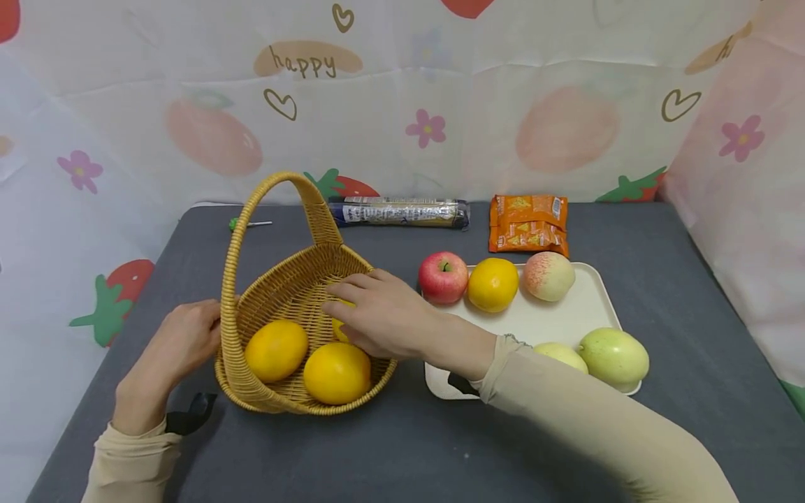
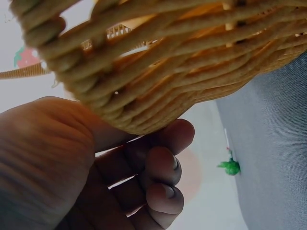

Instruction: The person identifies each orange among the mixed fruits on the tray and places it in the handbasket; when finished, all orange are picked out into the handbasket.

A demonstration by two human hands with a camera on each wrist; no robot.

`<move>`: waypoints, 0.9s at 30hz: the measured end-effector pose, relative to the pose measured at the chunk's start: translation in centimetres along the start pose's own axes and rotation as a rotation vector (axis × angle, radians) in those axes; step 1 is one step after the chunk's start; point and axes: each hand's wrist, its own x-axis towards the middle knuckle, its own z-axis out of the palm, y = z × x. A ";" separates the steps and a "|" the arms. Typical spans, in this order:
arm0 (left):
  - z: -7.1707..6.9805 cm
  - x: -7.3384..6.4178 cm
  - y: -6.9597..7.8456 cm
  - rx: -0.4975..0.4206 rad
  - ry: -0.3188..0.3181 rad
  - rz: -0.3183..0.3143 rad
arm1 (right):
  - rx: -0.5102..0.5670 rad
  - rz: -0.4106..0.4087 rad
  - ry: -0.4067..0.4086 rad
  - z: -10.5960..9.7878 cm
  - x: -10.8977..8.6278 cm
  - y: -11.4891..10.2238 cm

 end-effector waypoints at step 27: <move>-0.2 -0.2 0.0 -0.009 0.014 0.014 | -0.027 0.354 0.085 -2.8 -12.9 9.0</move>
